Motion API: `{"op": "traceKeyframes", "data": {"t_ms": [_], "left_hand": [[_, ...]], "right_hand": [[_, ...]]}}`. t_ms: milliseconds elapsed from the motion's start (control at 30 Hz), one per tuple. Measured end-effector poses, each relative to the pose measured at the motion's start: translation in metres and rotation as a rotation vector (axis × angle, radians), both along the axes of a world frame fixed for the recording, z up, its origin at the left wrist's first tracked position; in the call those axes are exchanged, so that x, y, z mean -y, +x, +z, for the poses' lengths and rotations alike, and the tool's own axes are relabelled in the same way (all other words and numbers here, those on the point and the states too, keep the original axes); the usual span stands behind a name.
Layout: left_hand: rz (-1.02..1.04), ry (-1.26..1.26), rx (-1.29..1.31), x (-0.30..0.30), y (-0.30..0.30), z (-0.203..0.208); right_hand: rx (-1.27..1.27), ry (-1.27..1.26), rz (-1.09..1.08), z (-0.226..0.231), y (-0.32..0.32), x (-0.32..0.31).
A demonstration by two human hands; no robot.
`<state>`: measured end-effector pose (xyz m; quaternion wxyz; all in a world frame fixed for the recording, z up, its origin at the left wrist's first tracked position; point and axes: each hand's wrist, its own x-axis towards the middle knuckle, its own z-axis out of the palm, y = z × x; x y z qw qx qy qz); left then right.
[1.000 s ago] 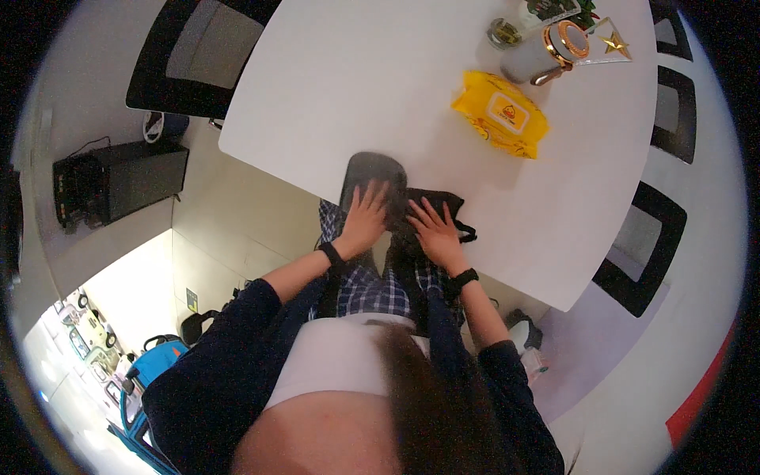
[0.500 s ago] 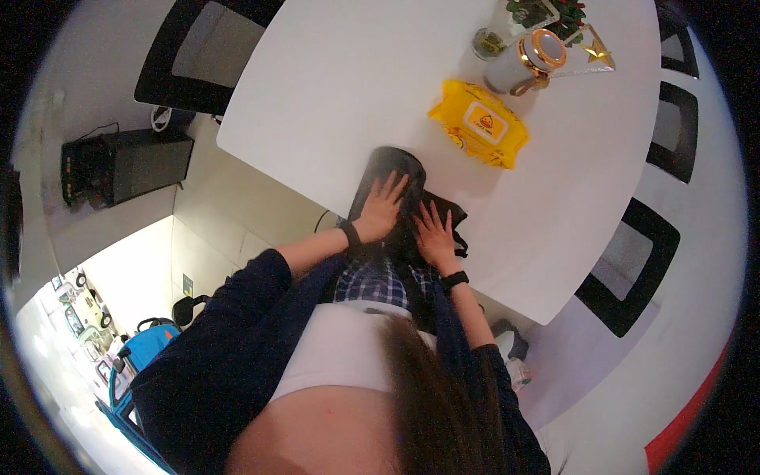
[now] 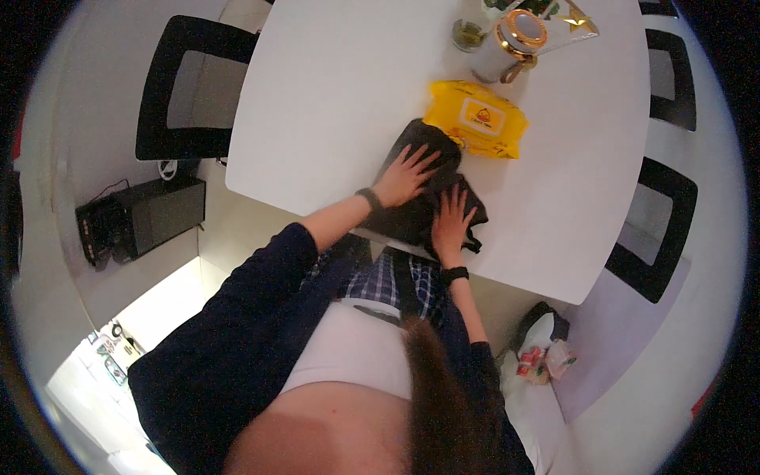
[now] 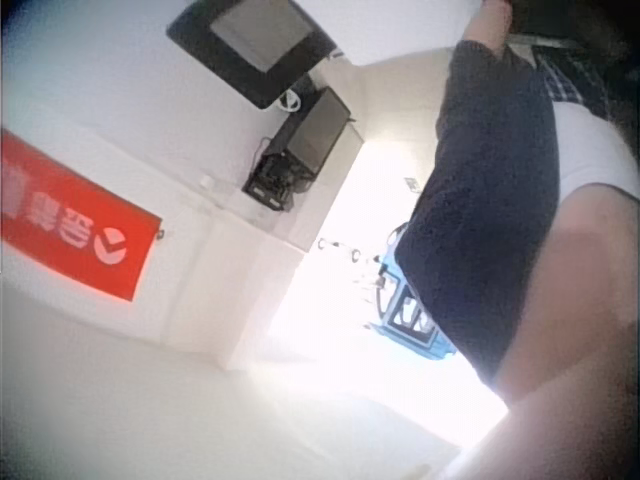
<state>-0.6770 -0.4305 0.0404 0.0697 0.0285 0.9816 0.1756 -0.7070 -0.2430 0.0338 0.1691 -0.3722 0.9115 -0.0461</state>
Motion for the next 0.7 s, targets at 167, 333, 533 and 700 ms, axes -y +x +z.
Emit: {"op": "traceKeyframes", "data": {"t_ms": [167, 333, 533, 700], "left_hand": [[0.080, 0.031, -0.098, 0.047, -0.023, -0.012], [0.298, -0.067, -0.160, 0.133, 0.021, -0.016], [0.502, -0.109, -0.074, 0.246, 0.155, -0.005], [0.482, -0.145, 0.052, 0.226, 0.274, -0.006]], "right_hand": [[-0.058, -0.141, -0.331, -0.008, -0.003, 0.069], [-0.119, -0.170, -0.206, -0.008, 0.020, 0.166], [-0.014, -0.138, 0.157, 0.012, 0.117, 0.298], [0.096, -0.248, 0.482, 0.012, 0.185, 0.274]]}}
